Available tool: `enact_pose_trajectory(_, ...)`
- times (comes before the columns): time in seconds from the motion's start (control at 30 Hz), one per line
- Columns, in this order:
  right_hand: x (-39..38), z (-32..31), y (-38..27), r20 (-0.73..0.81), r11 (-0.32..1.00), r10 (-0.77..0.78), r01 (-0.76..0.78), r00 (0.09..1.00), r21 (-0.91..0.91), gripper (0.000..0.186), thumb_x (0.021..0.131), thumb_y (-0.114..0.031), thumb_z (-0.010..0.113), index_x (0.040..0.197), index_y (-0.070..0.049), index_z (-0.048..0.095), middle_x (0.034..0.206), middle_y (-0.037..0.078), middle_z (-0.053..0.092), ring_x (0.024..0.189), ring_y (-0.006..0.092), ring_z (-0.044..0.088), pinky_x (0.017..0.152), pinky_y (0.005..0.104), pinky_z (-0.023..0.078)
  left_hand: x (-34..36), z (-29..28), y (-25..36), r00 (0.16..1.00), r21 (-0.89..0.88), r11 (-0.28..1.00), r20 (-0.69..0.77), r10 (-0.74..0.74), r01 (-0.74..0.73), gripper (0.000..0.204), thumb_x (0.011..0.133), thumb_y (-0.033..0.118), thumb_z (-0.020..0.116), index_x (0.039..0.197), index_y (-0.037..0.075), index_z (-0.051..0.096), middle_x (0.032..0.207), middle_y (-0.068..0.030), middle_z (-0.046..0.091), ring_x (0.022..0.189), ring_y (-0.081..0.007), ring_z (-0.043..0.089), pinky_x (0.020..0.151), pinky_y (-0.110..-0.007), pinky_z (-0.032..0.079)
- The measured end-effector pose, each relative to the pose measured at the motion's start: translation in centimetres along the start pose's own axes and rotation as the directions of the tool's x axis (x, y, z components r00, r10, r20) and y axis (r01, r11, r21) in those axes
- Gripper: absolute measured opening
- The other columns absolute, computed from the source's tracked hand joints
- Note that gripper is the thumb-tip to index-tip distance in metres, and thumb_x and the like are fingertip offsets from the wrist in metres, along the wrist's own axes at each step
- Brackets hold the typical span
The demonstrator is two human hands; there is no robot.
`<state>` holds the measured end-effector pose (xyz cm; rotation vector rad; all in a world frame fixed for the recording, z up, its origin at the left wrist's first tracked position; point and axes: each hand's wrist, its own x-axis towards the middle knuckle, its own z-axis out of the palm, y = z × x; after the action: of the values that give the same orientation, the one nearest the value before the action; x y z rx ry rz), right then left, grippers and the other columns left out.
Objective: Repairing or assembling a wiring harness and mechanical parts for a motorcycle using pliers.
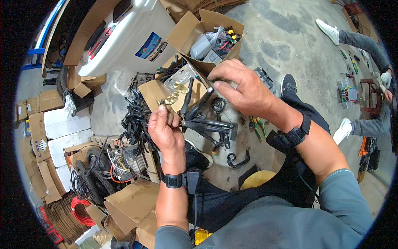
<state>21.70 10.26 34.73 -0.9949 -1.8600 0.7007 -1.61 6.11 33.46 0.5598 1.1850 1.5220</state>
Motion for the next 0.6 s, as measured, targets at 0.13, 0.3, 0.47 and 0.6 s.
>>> enact_pose_trajectory(0.13, -0.1, -0.3, 0.3, -0.005, 0.999, 0.037, -0.038, 0.999, -0.034, 0.015, 0.084, -0.004, 0.060, 0.098, -0.001, 0.063, 0.096, 0.014, 0.064, 0.095, 0.0318, 0.059, 0.085, 0.0390, 0.047, 0.5, -0.4, 1.3, 0.999, -0.040, 0.999, 0.037, 0.016, -0.015, 0.017, 0.096, 0.012, 0.056, 0.085, 0.000, 0.059, 0.069, 0.0006, 0.050, 0.054, -0.0054, 0.034, 0.048, -0.022, 0.031)
enact_pose_trajectory(0.3, -0.1, -0.8, 1.3, 0.040, 0.994, 0.099, -0.098, 0.994, -0.043, 0.015, 0.085, -0.006, 0.059, 0.098, -0.001, 0.064, 0.095, 0.015, 0.064, 0.095, 0.0324, 0.059, 0.083, 0.0395, 0.048, 0.3, -0.6, 1.4, 0.994, 0.010, 1.000, 0.105, 0.010, -0.011, 0.017, 0.095, 0.012, 0.058, 0.086, -0.002, 0.061, 0.064, 0.0018, 0.046, 0.052, -0.0057, 0.032, 0.048, -0.022, 0.031)
enact_pose_trajectory(0.47, 0.0, -0.9, 1.5, 0.108, 0.992, 0.092, -0.082, 0.990, -0.098, 0.014, 0.085, -0.007, 0.058, 0.096, -0.001, 0.064, 0.092, 0.016, 0.064, 0.093, 0.0327, 0.060, 0.082, 0.0398, 0.048, -0.5, -0.6, 1.5, 0.994, 0.112, 0.994, 0.106, -0.002, -0.010, 0.018, 0.094, 0.013, 0.061, 0.086, -0.003, 0.062, 0.061, 0.0022, 0.045, 0.051, -0.0064, 0.033, 0.049, -0.023, 0.032)
enact_pose_trajectory(0.6, -0.4, 0.1, 2.3, 0.200, 0.979, 0.112, -0.073, 0.973, -0.192, 0.015, 0.086, -0.010, 0.058, 0.095, -0.001, 0.064, 0.091, 0.016, 0.065, 0.091, 0.0328, 0.061, 0.080, 0.0402, 0.048, -1.4, -2.1, 1.6, 0.991, 0.181, 0.983, 0.117, -0.060, 0.038, 0.014, 0.093, 0.012, 0.060, 0.087, -0.001, 0.061, 0.067, -0.0007, 0.052, 0.054, -0.0081, 0.039, 0.050, -0.025, 0.035)
